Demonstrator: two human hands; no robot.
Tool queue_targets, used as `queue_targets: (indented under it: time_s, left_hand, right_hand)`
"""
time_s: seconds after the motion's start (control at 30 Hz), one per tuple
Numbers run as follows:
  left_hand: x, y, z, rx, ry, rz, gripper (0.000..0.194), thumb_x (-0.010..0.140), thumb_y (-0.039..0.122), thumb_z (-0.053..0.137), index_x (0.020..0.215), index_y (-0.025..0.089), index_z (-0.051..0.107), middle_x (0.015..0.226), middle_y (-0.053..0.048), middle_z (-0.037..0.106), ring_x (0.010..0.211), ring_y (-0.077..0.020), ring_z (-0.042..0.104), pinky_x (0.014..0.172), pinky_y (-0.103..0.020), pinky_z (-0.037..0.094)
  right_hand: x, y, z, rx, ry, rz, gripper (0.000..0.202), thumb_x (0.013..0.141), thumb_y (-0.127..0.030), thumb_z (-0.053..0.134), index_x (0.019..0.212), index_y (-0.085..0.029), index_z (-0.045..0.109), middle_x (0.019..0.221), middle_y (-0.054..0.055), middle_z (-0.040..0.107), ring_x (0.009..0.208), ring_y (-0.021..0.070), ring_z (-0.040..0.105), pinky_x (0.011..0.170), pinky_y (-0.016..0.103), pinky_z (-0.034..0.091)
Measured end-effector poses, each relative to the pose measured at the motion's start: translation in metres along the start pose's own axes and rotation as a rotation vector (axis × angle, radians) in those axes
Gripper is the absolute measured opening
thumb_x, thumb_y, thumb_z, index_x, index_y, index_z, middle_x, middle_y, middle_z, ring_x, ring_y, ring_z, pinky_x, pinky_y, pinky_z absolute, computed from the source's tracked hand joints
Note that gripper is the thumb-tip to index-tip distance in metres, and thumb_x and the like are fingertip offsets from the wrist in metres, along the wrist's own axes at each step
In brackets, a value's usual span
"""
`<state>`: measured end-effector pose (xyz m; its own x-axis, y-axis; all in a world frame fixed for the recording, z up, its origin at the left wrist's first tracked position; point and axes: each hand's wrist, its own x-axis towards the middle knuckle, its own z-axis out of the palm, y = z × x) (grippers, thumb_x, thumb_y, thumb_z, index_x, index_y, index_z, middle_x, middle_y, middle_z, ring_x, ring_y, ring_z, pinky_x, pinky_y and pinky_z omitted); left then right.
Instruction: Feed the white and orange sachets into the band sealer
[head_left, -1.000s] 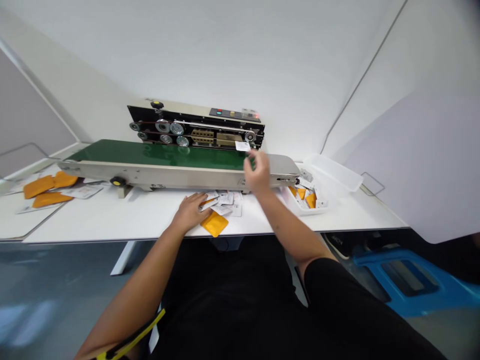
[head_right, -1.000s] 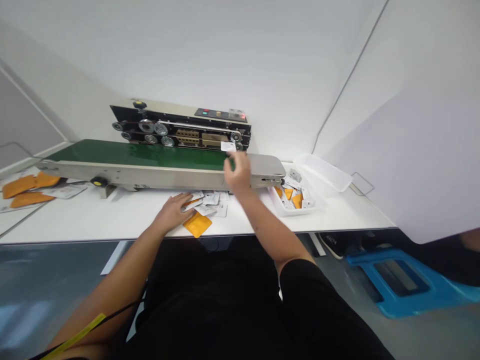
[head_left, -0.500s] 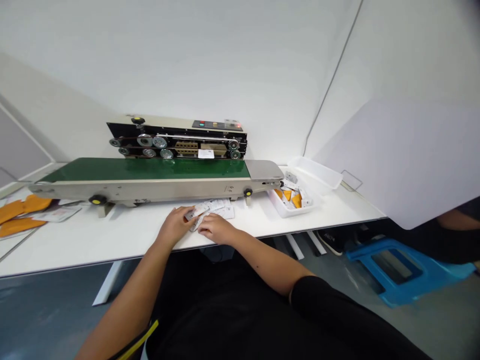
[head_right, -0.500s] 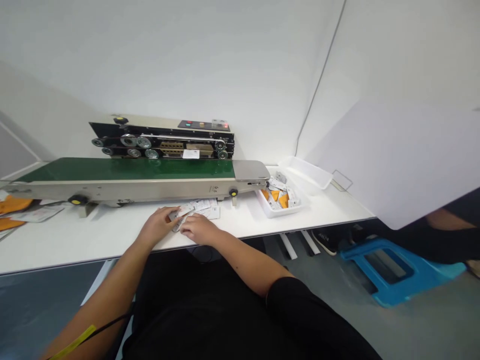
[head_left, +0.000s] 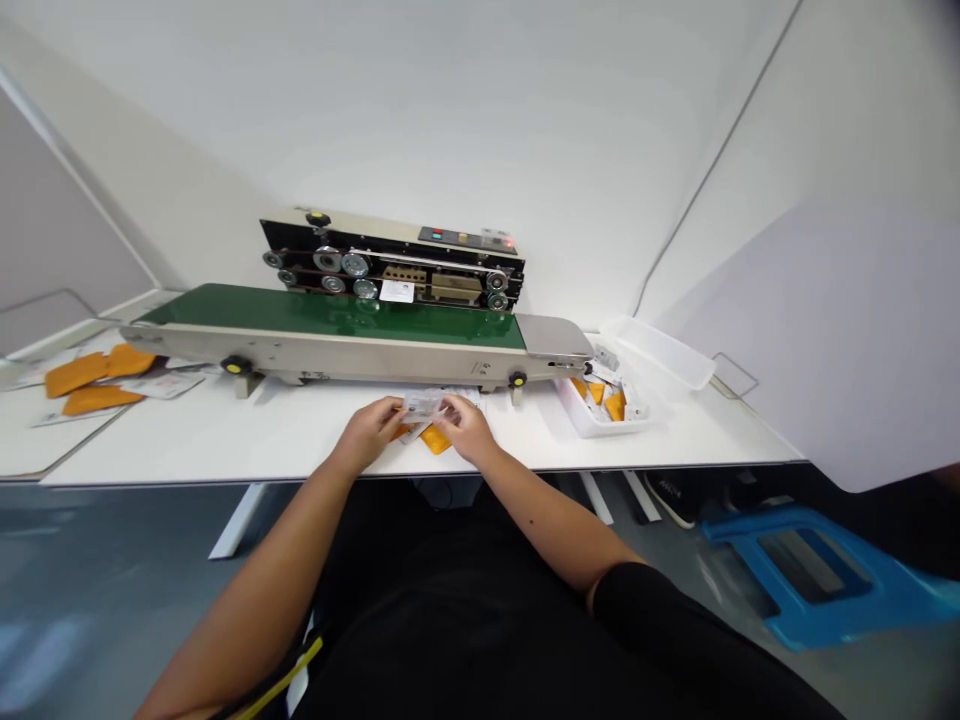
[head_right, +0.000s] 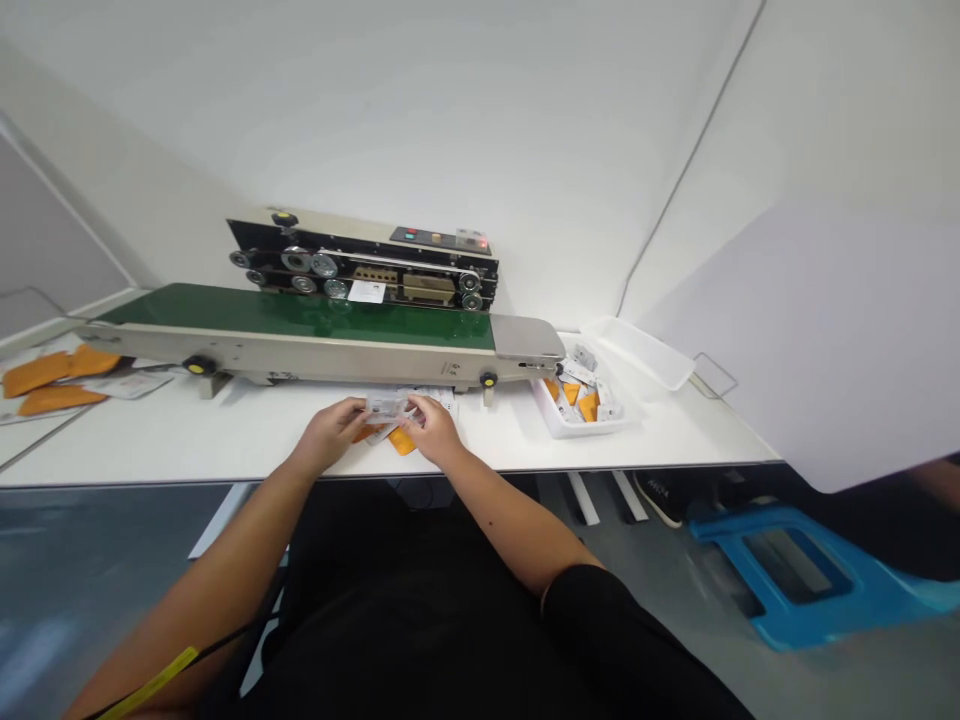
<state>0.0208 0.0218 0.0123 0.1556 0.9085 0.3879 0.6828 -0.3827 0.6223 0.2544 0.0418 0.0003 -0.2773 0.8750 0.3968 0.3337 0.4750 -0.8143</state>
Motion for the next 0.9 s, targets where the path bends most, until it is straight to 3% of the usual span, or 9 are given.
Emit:
queue_targets:
  time_s: [0.1, 0.23, 0.37, 0.47, 0.53, 0.6, 0.7, 0.9]
  left_hand:
    - [0.003, 0.002, 0.001, 0.013, -0.108, 0.13, 0.037, 0.099, 0.051, 0.048, 0.105, 0.024, 0.072, 0.111, -0.008, 0.077, 0.102, -0.0248, 0.072, 0.095, -0.036, 0.056]
    - [0.008, 0.0, 0.004, 0.072, -0.066, 0.183, 0.035, 0.097, 0.047, 0.054, 0.118, 0.024, 0.071, 0.135, -0.012, 0.072, 0.129, -0.0299, 0.064, 0.115, -0.047, 0.046]
    - [0.012, -0.007, 0.013, 0.211, -0.068, 0.042, 0.058, 0.09, 0.048, 0.065, 0.143, 0.023, 0.061, 0.151, -0.014, 0.062, 0.143, -0.0366, 0.053, 0.123, -0.056, 0.035]
    - [0.013, -0.011, 0.019, 0.251, -0.13, 0.006, 0.047, 0.094, 0.045, 0.059, 0.134, 0.024, 0.069, 0.146, -0.012, 0.066, 0.138, -0.0362, 0.057, 0.123, -0.055, 0.036]
    - [0.013, -0.014, 0.021, 0.242, -0.129, 0.01, 0.041, 0.095, 0.042, 0.055, 0.128, 0.024, 0.073, 0.14, -0.012, 0.07, 0.133, -0.0338, 0.06, 0.119, -0.05, 0.042]
    - [0.013, -0.016, 0.021, 0.221, -0.09, 0.016, 0.039, 0.094, 0.038, 0.053, 0.123, 0.023, 0.075, 0.133, -0.012, 0.073, 0.127, -0.0326, 0.063, 0.114, -0.048, 0.047]
    - [0.014, -0.019, 0.019, 0.197, 0.001, 0.027, 0.037, 0.093, 0.036, 0.052, 0.118, 0.022, 0.076, 0.126, -0.014, 0.073, 0.121, -0.0333, 0.063, 0.112, -0.049, 0.047]
    - [0.012, -0.019, 0.015, 0.156, 0.115, -0.011, 0.039, 0.093, 0.029, 0.05, 0.124, 0.019, 0.072, 0.128, -0.014, 0.064, 0.123, -0.0321, 0.058, 0.115, -0.049, 0.045]
  right_hand:
    - [-0.003, 0.001, 0.001, 0.071, 0.008, 0.015, 0.019, 0.09, -0.039, 0.063, 0.084, -0.021, 0.066, 0.088, 0.003, 0.067, 0.084, 0.0194, 0.064, 0.079, 0.032, 0.055]
    - [0.005, -0.009, -0.018, 0.319, 0.117, 0.127, 0.031, 0.092, -0.054, 0.06, 0.098, -0.024, 0.061, 0.085, 0.001, 0.069, 0.064, 0.0154, 0.066, 0.062, 0.029, 0.056]
    - [0.049, -0.033, -0.081, 0.352, 0.315, 0.167, 0.039, 0.093, -0.06, 0.059, 0.11, -0.025, 0.055, 0.07, -0.004, 0.062, 0.043, 0.0101, 0.053, 0.044, 0.021, 0.044]
    - [0.096, -0.041, -0.138, 0.31, 0.54, 0.153, 0.03, 0.095, -0.047, 0.058, 0.111, -0.023, 0.055, 0.062, -0.007, 0.056, 0.042, 0.0082, 0.048, 0.041, 0.018, 0.036]
    - [0.123, -0.039, -0.167, 0.32, 0.586, 0.221, 0.022, 0.092, -0.034, 0.057, 0.11, -0.021, 0.056, 0.058, -0.008, 0.054, 0.041, 0.0069, 0.045, 0.04, 0.016, 0.033]
    - [0.141, -0.034, -0.184, 0.338, 0.546, 0.344, 0.017, 0.086, -0.024, 0.058, 0.103, -0.02, 0.057, 0.054, -0.008, 0.052, 0.039, 0.0058, 0.042, 0.039, 0.015, 0.03]
    - [0.155, -0.027, -0.192, 0.348, 0.452, 0.47, 0.012, 0.08, -0.014, 0.06, 0.091, -0.019, 0.056, 0.05, -0.009, 0.048, 0.037, 0.0051, 0.04, 0.039, 0.014, 0.027]
    - [0.17, -0.023, -0.178, 0.352, 0.357, 0.485, 0.01, 0.082, -0.007, 0.063, 0.082, -0.016, 0.059, 0.049, -0.008, 0.048, 0.038, 0.0043, 0.041, 0.04, 0.014, 0.028]
